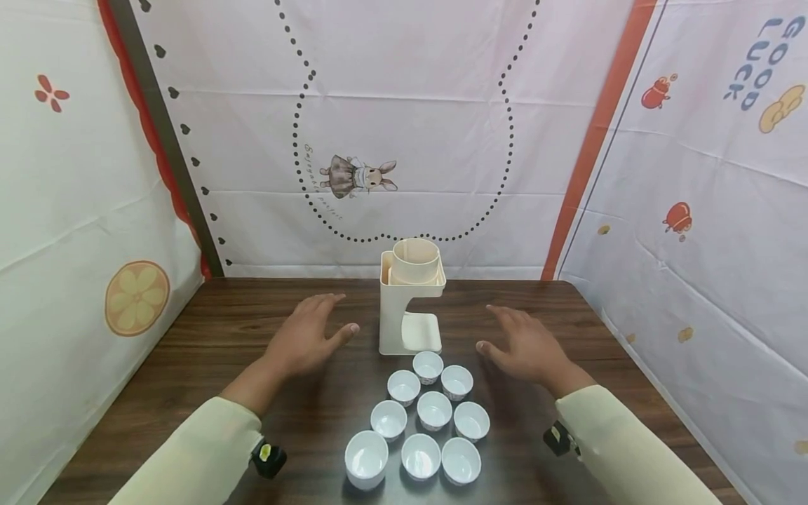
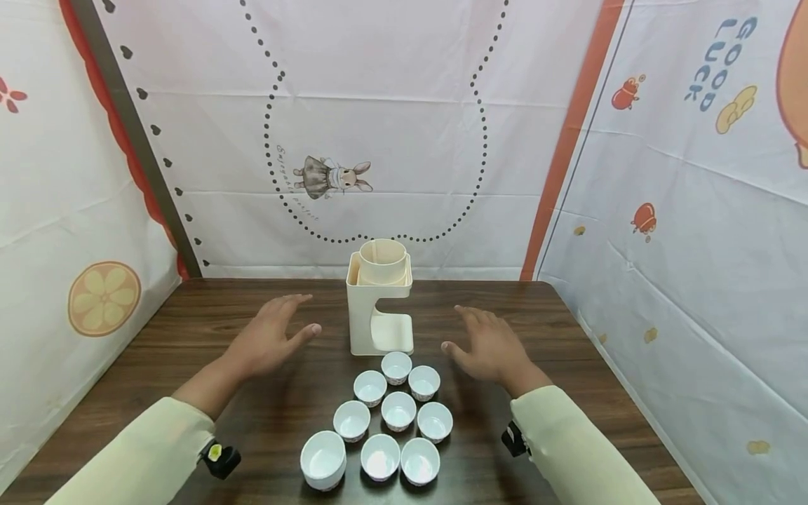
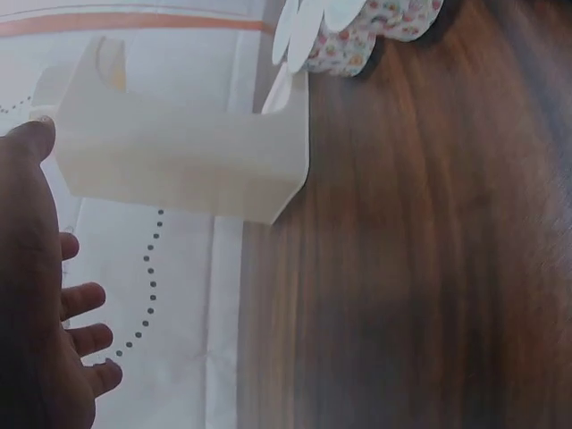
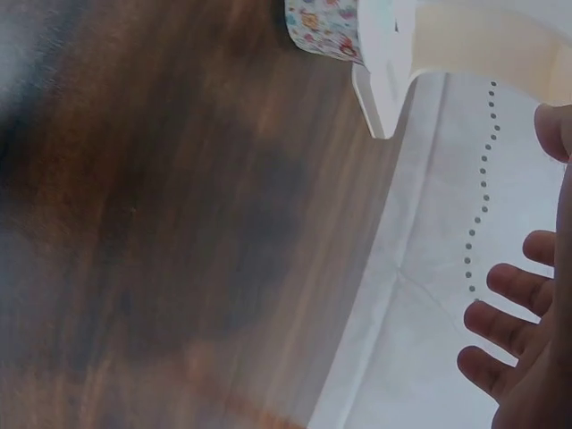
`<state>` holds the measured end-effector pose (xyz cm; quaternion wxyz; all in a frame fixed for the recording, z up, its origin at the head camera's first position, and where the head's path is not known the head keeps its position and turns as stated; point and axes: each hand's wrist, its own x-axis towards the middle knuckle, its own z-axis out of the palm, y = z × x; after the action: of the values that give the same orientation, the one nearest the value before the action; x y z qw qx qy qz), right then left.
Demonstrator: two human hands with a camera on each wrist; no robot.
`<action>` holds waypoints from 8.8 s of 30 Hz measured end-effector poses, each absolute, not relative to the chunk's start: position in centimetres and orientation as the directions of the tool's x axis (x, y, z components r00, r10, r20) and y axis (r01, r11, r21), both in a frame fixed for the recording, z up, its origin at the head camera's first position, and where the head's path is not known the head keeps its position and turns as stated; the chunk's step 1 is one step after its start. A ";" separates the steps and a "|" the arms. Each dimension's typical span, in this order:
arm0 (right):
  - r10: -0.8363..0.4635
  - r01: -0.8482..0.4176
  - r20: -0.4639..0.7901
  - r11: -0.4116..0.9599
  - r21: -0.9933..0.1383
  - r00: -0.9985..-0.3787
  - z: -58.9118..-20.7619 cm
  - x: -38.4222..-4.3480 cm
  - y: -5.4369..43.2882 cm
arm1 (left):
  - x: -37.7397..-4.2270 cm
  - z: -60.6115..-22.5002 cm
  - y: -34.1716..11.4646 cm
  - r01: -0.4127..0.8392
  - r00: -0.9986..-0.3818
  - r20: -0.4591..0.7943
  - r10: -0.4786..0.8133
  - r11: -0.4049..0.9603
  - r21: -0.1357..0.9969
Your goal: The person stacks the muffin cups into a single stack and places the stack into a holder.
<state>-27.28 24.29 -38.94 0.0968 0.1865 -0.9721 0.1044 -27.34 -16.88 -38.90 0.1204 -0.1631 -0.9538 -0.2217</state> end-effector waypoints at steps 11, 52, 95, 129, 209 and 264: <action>-0.342 -0.379 0.182 0.894 -0.241 -0.922 -40.1 -26.3 23.3 | -24.8 -40.6 -15.9 0.387 -0.921 0.291 0.258 0.677 0.626; -0.445 -0.444 0.067 0.847 -0.292 -0.893 -42.7 -25.5 20.3 | -14.4 -47.0 -14.2 0.533 -0.802 0.402 0.442 0.227 0.815; -0.471 -0.509 0.203 0.831 -0.223 -0.858 -41.0 -25.0 20.5 | -14.0 -47.6 -13.7 0.528 -0.835 0.373 0.404 0.401 0.748; -0.681 -0.790 0.416 0.581 -0.195 -0.603 -38.2 -21.0 15.8 | -14.7 -47.2 -12.8 0.498 -0.854 0.352 0.382 0.408 0.766; -0.804 -0.911 0.437 0.398 -0.109 -0.404 -40.0 -17.7 10.0 | -14.3 -47.5 -13.6 0.494 -0.862 0.357 0.359 0.438 0.751; -0.773 -0.821 0.336 0.571 -0.001 -0.539 -43.1 -17.3 15.2 | -14.3 -47.4 -13.4 0.495 -0.866 0.363 0.344 0.480 0.724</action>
<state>-17.30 15.24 -43.11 0.1509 0.4560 -0.8735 0.0794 -14.32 -13.43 -47.42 0.0840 -0.2451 -0.8561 -0.4472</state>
